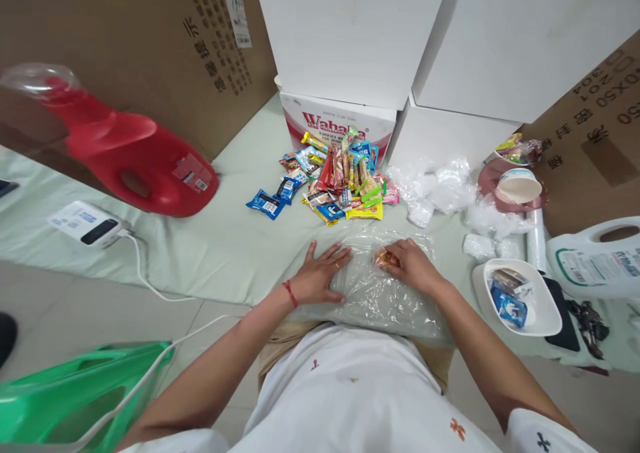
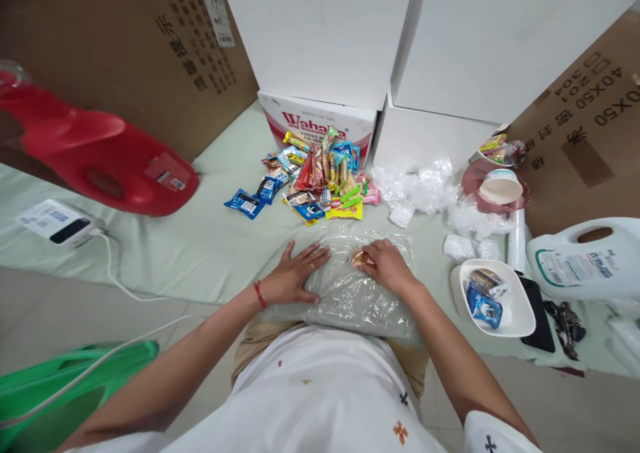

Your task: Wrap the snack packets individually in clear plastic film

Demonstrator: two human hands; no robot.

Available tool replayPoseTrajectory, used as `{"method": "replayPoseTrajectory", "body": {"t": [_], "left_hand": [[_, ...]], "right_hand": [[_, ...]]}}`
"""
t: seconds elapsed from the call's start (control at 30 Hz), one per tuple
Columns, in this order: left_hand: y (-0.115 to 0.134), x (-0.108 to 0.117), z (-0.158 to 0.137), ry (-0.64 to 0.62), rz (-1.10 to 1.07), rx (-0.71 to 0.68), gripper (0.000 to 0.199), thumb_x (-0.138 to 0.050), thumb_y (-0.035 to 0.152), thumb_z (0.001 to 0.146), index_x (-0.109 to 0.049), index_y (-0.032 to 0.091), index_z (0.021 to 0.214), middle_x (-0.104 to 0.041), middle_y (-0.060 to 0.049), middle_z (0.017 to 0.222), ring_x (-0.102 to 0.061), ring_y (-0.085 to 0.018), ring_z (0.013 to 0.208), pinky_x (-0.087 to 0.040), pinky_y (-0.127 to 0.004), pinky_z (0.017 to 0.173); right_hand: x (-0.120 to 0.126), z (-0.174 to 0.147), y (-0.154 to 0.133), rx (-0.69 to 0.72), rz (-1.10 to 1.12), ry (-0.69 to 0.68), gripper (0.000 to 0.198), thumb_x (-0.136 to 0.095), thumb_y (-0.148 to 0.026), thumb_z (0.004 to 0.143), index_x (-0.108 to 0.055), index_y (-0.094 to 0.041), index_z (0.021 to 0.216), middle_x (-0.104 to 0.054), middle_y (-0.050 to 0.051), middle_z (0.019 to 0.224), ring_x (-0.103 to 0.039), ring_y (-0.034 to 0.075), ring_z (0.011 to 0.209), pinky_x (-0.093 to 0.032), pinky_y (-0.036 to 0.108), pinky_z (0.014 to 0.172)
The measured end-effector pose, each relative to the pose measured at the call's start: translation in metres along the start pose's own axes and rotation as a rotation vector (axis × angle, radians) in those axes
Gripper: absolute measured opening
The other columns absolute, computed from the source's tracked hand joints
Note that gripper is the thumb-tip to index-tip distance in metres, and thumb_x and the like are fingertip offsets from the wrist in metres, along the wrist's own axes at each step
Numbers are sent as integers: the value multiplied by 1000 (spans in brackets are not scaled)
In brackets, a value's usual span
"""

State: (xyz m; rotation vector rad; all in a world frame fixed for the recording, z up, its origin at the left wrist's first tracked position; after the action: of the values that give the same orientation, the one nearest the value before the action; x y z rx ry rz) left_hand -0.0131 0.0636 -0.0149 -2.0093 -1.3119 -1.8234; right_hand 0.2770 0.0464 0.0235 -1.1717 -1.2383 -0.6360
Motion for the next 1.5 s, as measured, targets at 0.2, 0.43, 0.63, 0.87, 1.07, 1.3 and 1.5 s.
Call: {"method": "replayPoseTrajectory", "body": {"t": [0.2, 0.43, 0.63, 0.87, 1.07, 1.3, 1.5], "left_hand": [[-3, 3, 2, -52, -22, -21, 115, -72, 72, 74, -16, 29, 165, -19, -16, 172, -10, -40, 160, 16, -77, 114], [-4, 1, 2, -22, -50, -31, 115, -75, 69, 73, -18, 30, 165, -21, -16, 171, -13, -39, 159, 17, -75, 115], [-3, 0, 2, -14, -48, -14, 112, -75, 69, 73, -21, 32, 164, -21, -14, 172, -15, -38, 159, 18, -72, 116], [-3, 1, 2, -14, -53, -12, 114, -77, 68, 72, -22, 30, 164, -22, -14, 171, -15, -38, 159, 16, -73, 117], [-6, -4, 1, 25, -77, -40, 110, -75, 67, 73, -24, 31, 163, -24, -13, 171, -15, -37, 159, 18, -73, 117], [-10, -9, 0, 67, -77, -64, 110, -77, 63, 72, -25, 31, 163, -27, -13, 170, -16, -38, 159, 15, -70, 120], [-10, -10, 0, 62, -83, -52, 112, -78, 65, 71, -24, 31, 163, -25, -13, 171, -17, -38, 159, 17, -71, 118]], "right_hand": [[24, -12, 10, 18, 157, 126, 33, -68, -45, 94, -68, -19, 115, -67, 9, 98, -57, 25, 92, -43, 36, 87], [0, 5, -35, 110, 73, -140, 48, -82, -29, 80, -68, -19, 125, -68, 13, 114, -62, 25, 98, -46, 33, 83], [26, 94, -47, -161, 78, 20, 33, -52, -41, 101, -71, -20, 118, -76, 10, 105, -69, 24, 93, -45, 29, 77], [7, 178, -63, -392, -5, 137, 38, -54, -38, 99, -62, -15, 129, -74, 17, 116, -69, 32, 105, -49, 36, 85], [9, 163, -37, -329, 61, 87, 36, -60, -28, 92, -68, -17, 125, -76, 13, 108, -69, 27, 99, -50, 33, 84], [35, 84, -2, -182, 586, 152, 46, -63, -45, 91, -70, -20, 130, -77, 6, 107, -70, 23, 92, -56, 37, 86], [21, 11, -1, 63, 603, -268, 43, -59, -48, 97, -72, -22, 130, -75, 10, 115, -70, 24, 99, -57, 36, 86]]}}
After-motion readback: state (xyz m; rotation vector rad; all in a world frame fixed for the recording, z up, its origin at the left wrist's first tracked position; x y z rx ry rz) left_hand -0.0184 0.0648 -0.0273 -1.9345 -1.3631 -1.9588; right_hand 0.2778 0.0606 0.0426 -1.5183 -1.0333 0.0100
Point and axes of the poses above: each hand's wrist, its own z-axis towards the middle knuckle, its own x-axis out of the back of the hand, y = z × x, the point moved 1 cm from there along z, towards the middle knuckle
